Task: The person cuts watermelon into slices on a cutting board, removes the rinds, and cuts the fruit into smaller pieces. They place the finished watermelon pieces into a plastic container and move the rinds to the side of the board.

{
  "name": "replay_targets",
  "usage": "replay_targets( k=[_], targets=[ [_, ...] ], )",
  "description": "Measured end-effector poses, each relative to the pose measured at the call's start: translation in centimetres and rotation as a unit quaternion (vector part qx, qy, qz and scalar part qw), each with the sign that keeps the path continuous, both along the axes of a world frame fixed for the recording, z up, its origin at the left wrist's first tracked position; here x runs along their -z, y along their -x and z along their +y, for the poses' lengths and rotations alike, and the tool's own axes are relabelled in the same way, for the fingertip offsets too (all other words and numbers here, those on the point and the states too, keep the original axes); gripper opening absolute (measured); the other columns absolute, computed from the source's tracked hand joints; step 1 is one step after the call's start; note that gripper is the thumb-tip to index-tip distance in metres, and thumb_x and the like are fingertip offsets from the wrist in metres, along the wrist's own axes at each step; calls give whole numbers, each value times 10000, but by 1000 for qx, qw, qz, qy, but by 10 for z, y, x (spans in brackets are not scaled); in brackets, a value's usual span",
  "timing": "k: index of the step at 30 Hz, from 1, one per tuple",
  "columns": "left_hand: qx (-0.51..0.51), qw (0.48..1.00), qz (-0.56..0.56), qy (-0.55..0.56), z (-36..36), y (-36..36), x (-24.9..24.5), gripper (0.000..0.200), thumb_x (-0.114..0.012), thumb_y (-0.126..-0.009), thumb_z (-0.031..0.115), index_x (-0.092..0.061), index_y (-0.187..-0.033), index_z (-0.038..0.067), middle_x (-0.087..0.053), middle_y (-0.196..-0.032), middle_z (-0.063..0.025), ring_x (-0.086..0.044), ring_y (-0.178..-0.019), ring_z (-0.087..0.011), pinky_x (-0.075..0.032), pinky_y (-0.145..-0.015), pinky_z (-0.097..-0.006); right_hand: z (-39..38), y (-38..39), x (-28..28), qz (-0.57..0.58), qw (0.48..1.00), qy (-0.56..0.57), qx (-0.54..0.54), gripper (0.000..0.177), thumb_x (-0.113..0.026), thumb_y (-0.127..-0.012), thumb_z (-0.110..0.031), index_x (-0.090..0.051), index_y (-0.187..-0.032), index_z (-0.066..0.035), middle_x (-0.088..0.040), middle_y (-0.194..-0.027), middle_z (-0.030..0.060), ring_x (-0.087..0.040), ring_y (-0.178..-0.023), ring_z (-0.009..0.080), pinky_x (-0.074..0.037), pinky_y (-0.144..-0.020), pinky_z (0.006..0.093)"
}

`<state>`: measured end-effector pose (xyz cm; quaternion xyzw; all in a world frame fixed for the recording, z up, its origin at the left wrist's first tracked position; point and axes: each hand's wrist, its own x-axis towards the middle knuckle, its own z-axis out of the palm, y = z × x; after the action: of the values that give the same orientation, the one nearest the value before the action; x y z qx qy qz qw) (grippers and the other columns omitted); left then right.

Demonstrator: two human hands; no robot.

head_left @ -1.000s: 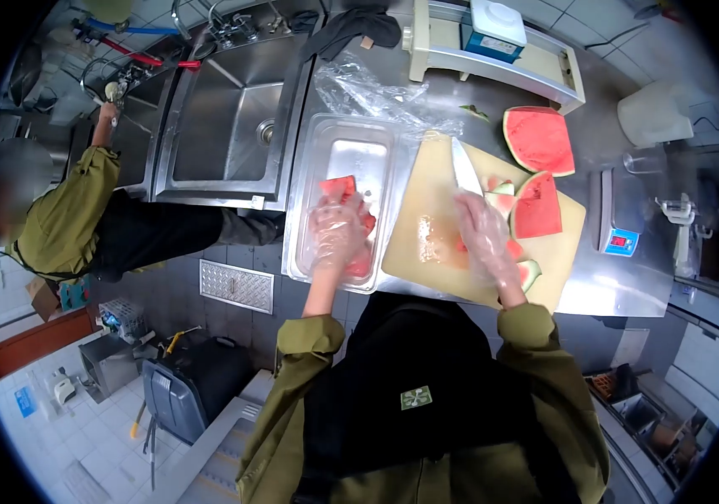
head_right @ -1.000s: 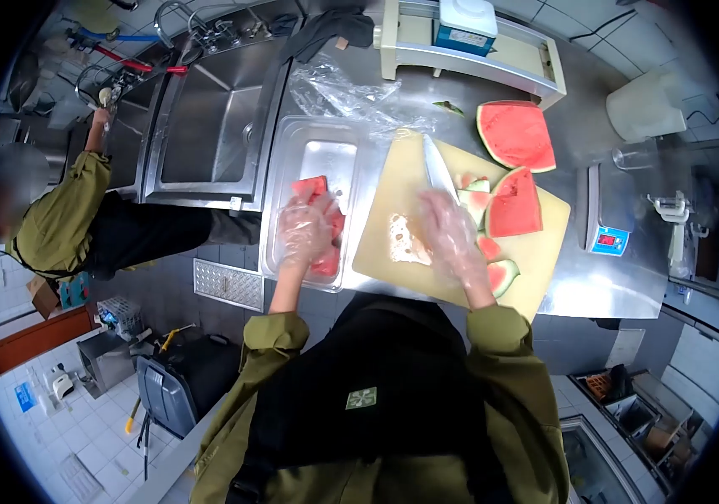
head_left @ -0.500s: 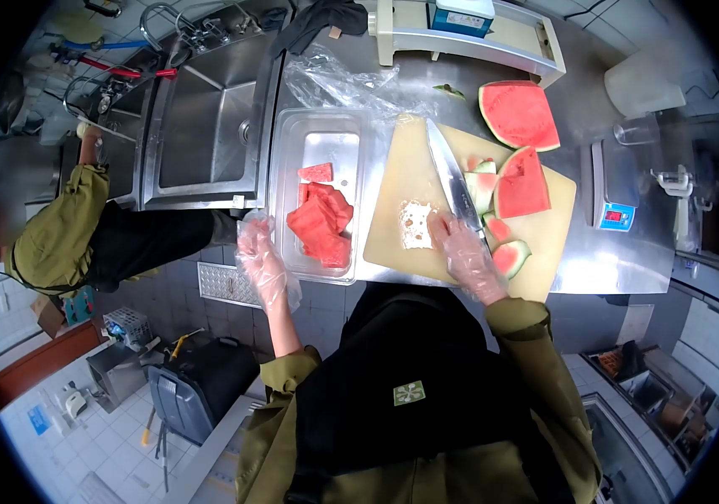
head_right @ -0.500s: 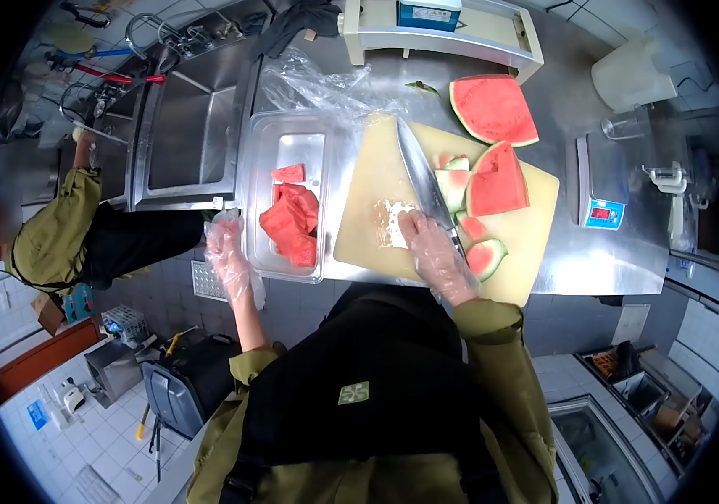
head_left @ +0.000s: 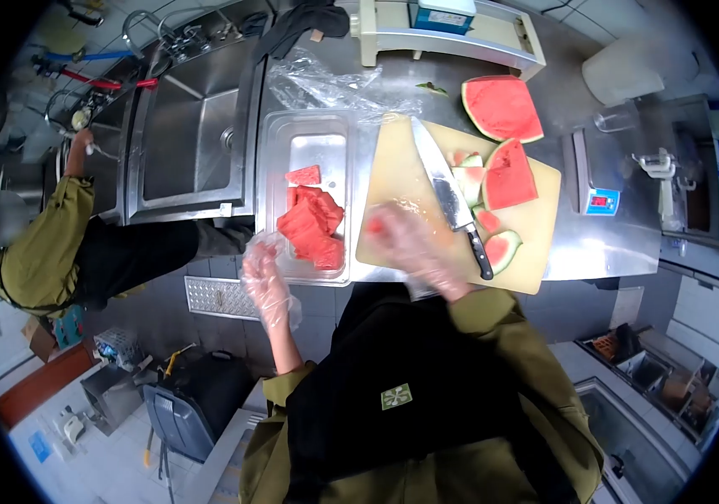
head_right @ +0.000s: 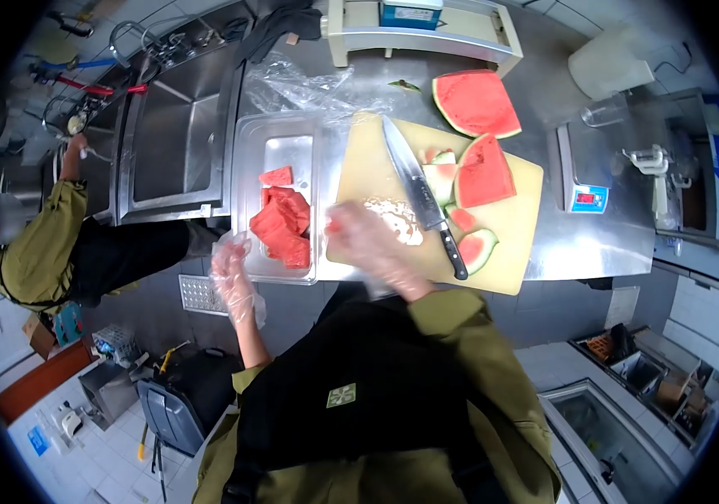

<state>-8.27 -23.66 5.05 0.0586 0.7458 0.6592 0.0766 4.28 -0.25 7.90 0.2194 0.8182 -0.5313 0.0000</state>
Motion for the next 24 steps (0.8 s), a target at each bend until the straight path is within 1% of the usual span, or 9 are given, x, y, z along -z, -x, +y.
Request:
replay_targets(
  k=[2, 5, 8, 10, 12, 14, 16, 20, 24],
  targets=[
    [0, 998, 23, -64, -9, 7, 6, 252, -494, -962, 52, -537, -1194, -36, -636, -1082, -127, -617, -998, -185, -478, -918, -321, -41, 36, -3, 166, 974, -145, -59, 280, -667, -862, -233, -569, -1061, -61, -590, -1012, 129, -606, -930, 314, -499, -836, 408],
    [-17, 997, 36, -67, -4, 20, -5, 264, -518, -971, 89, -523, -1201, -38, -635, -1079, -131, -609, -1012, -184, -462, -939, -318, -64, 60, 5, 70, 950, -248, -175, 335, -682, -851, -240, -574, -1107, -52, -598, -1083, 121, -601, -997, 310, -492, -890, 393],
    [16, 995, 53, -84, 11, 31, -18, 373, -558, -969, 133, -473, -1291, -36, -606, -1175, -156, -597, -1073, -214, -447, -976, -340, -58, 51, -4, 214, 929, -297, -51, 365, -686, -843, -227, -576, -1145, -56, -600, -1151, 113, -607, -1030, 296, -505, -877, 379],
    [55, 988, 73, -122, 32, 34, -28, 426, -568, -965, 137, -445, -1335, -34, -583, -1236, -174, -587, -1113, -239, -442, -992, -356, -44, 30, -20, 193, 952, -234, 42, 359, -684, -845, -217, -580, -1152, -65, -610, -1145, 102, -620, -1015, 285, -519, -853, 372],
    [99, 977, -16, -186, 64, 22, -48, 479, -596, -949, 147, -424, -1361, -28, -541, -1307, -191, -558, -1169, -274, -429, -1045, -436, -15, -6, -24, 172, 948, -235, 125, 310, -657, -873, -211, -591, -1147, -82, -633, -1098, 109, -640, -963, 295, -537, -788, 380],
    [161, 957, -50, -235, 105, 4, -52, 435, -610, -940, 144, -475, -1316, -29, -537, -1310, -180, -569, -1151, -270, -441, -1045, -457, 9, -47, -29, -87, 943, -251, 200, 271, -595, -909, -204, -592, -1150, -80, -638, -1057, 171, -632, -964, 341, -517, -758, 434],
    [162, 947, -80, -264, 136, -27, -35, 487, -629, -934, 156, -452, -1345, -35, -599, -1219, -162, -615, -1060, -231, -479, -979, -385, 28, -88, 3, -119, 884, -338, 302, 262, -580, -895, -186, -597, -1092, -15, -633, -952, 197, -604, -886, 382, -480, -774, 460],
    [324, 923, -96, -185, 177, -56, -45, 412, -606, -951, 153, -494, -1300, -36, -612, -1177, -130, -619, -1024, -186, -493, -945, -338, 38, -136, 52, -283, 832, -461, 118, 302, -524, -832, -95, -591, -1107, 12, -627, -981, 162, -574, -1012, 338, -464, -878, 416],
    [293, 939, -118, -133, 195, -77, -52, 382, -596, -958, 158, -510, -1274, -39, -642, -1074, -100, -626, -972, -169, -500, -928, -325, 57, -138, 78, -302, 891, -303, 150, 298, -489, -845, -84, -586, -1114, 0, -631, -968, 194, -614, -933, 340, -500, -805, 441]
  ],
)
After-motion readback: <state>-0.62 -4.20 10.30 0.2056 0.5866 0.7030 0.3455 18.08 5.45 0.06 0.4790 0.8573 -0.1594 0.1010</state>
